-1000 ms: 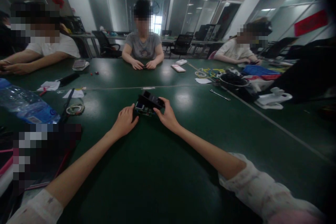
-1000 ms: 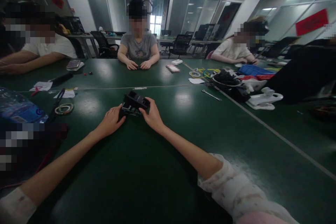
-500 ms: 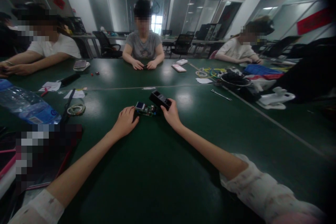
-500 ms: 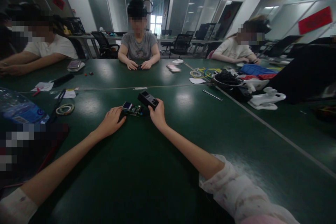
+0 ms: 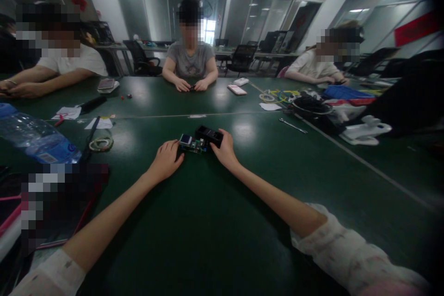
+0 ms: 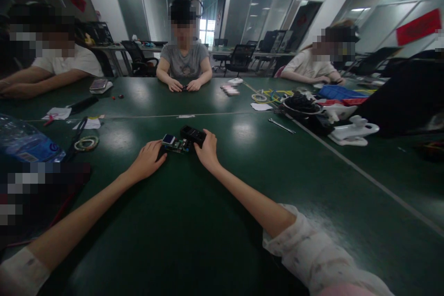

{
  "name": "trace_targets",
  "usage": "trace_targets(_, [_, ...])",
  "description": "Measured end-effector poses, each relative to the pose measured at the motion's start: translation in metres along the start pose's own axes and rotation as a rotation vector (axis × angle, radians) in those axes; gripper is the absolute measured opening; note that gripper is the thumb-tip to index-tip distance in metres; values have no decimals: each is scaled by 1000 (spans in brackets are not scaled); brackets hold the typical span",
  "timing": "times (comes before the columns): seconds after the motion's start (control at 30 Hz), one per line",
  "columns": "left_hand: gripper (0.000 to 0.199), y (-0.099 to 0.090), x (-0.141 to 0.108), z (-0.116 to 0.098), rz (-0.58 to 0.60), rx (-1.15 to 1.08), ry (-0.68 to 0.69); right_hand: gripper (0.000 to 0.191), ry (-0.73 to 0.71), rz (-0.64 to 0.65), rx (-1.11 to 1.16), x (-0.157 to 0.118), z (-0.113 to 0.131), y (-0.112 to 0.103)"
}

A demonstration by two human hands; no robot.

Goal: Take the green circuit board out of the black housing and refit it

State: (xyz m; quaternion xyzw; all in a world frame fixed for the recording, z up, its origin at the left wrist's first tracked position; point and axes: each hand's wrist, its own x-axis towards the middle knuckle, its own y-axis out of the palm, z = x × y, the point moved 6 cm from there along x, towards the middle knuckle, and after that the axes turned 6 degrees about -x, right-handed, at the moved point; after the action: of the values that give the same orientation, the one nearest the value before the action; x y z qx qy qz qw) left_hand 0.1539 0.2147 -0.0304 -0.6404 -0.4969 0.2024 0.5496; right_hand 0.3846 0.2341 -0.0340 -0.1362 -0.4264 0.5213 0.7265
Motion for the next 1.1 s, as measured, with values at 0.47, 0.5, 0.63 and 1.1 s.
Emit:
trace_targets(0.47, [48, -1, 0, 0, 10, -14, -5, 55, 16, -17, 23, -1, -1, -3])
trace_targets(0.5, [48, -1, -1, -1, 10, -14, -5, 55, 16, -18, 22, -1, 0, -3])
trace_targets(0.63, [49, -2, -1, -1, 5, -11, -3, 54, 16, -30, 8, -1, 3, -6])
trace_targets(1.1, [50, 0, -1, 2, -4, -26, -1, 51, 16, -28, -18, -2, -3, -2])
